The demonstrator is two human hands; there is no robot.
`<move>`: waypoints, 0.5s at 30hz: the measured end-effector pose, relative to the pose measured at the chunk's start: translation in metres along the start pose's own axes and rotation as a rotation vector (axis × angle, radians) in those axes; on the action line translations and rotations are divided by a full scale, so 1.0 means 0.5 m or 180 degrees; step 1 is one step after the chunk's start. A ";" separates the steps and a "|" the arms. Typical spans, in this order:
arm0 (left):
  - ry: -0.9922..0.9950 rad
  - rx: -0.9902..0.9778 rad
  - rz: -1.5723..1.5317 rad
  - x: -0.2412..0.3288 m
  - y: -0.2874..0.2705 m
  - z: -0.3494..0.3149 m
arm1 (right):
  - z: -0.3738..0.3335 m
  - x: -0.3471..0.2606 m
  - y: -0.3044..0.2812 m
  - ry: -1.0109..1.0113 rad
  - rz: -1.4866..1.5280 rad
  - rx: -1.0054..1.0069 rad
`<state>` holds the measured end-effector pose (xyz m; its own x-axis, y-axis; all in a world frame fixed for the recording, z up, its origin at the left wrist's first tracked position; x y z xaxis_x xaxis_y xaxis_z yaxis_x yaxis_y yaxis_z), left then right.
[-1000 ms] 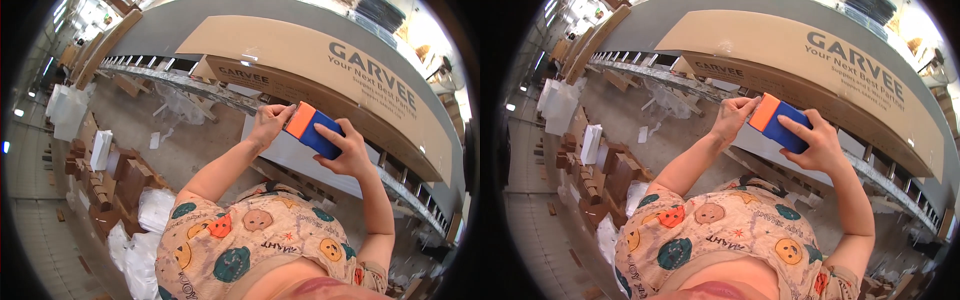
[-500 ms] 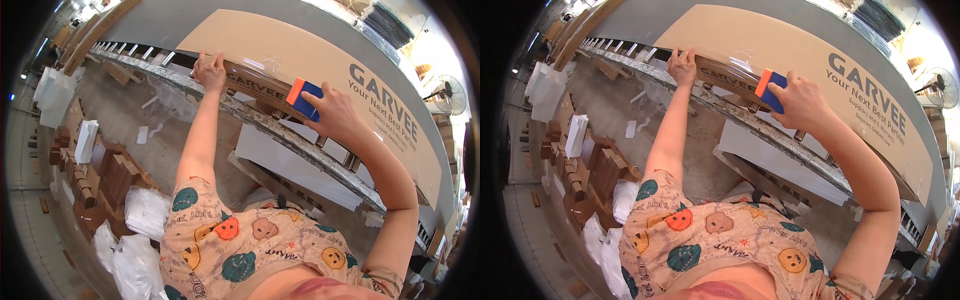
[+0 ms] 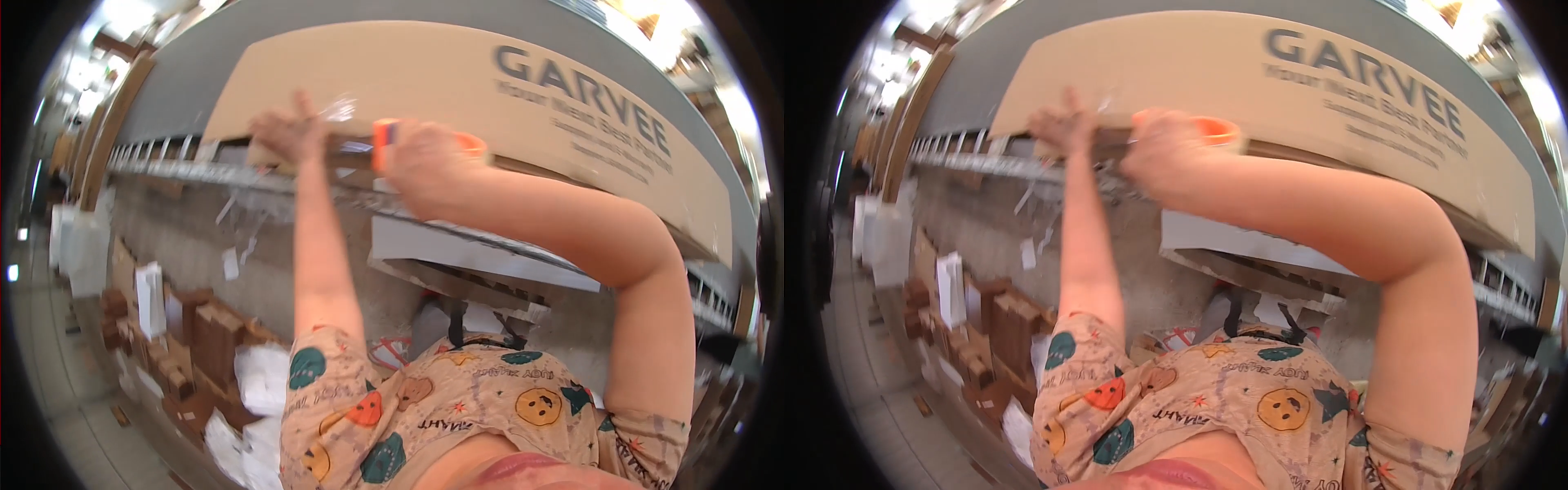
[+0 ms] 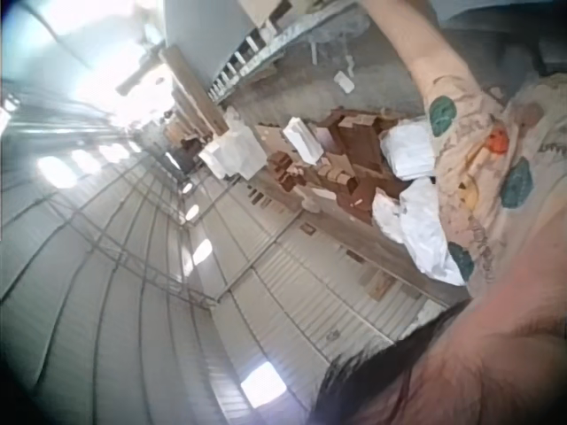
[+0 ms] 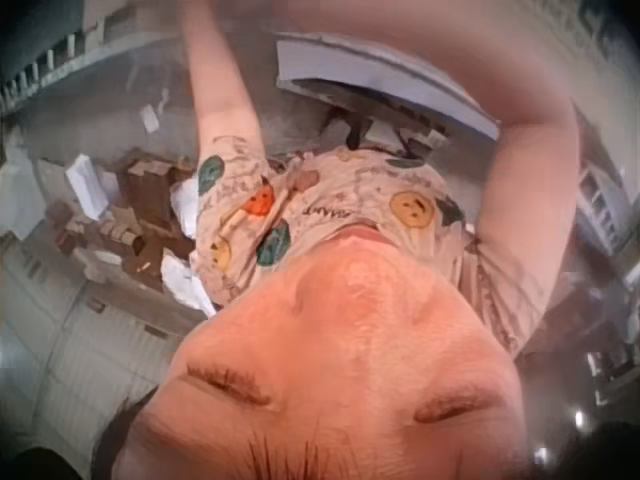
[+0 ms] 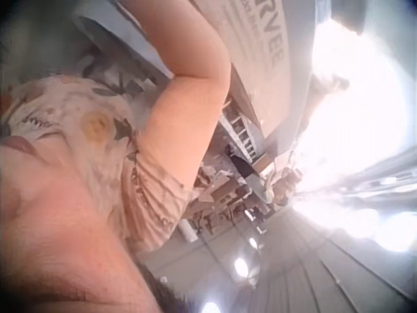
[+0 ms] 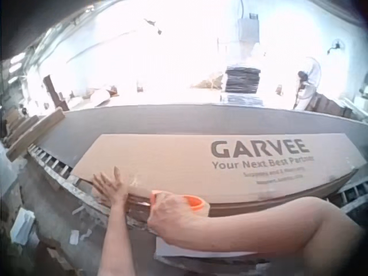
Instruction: The person seals a cardboard box using a tape dispenser, places foam packaging inserts inside, and maneuvers the box on a conveyor belt.
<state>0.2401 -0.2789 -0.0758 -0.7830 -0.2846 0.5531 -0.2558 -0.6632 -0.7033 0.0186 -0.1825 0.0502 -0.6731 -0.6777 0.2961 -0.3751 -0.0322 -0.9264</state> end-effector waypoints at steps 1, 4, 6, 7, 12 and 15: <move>-0.0061 -0.0008 0.0238 -0.007 0.020 0.018 | 0.004 -0.004 0.016 0.0096 -0.0020 0.0405; 0.0354 -0.0107 0.1285 -0.038 0.057 0.028 | 0.044 -0.021 0.048 -0.0178 0.0146 0.0455; 0.0282 -0.0651 0.1874 -0.107 0.019 0.085 | 0.046 -0.016 0.040 0.0763 0.1126 0.0467; -0.0309 -0.0694 0.1302 -0.192 -0.022 0.125 | -0.020 0.019 0.028 0.0251 0.0928 0.0389; -0.0726 -0.0100 0.0875 -0.058 0.039 -0.010 | -0.412 0.303 0.208 -0.0016 0.0610 0.0419; 0.0183 -0.1476 0.3127 0.206 0.158 -0.249 | -0.678 0.506 0.355 0.0524 0.0255 0.0600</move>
<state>0.0688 -0.2744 -0.1298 -0.7847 -0.5073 -0.3563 0.3170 0.1657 -0.9338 -0.4344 -0.1105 0.0394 -0.7964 -0.5553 0.2395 -0.2013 -0.1300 -0.9709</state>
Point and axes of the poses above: each hand's wrist, its own z-axis towards the middle knuckle, its own y-axis out of the palm, x = y × z, the point moved 5 cm from there along z, towards the middle knuckle, and after that the axes turned 11 degrees about y, right-handed, at the moved point
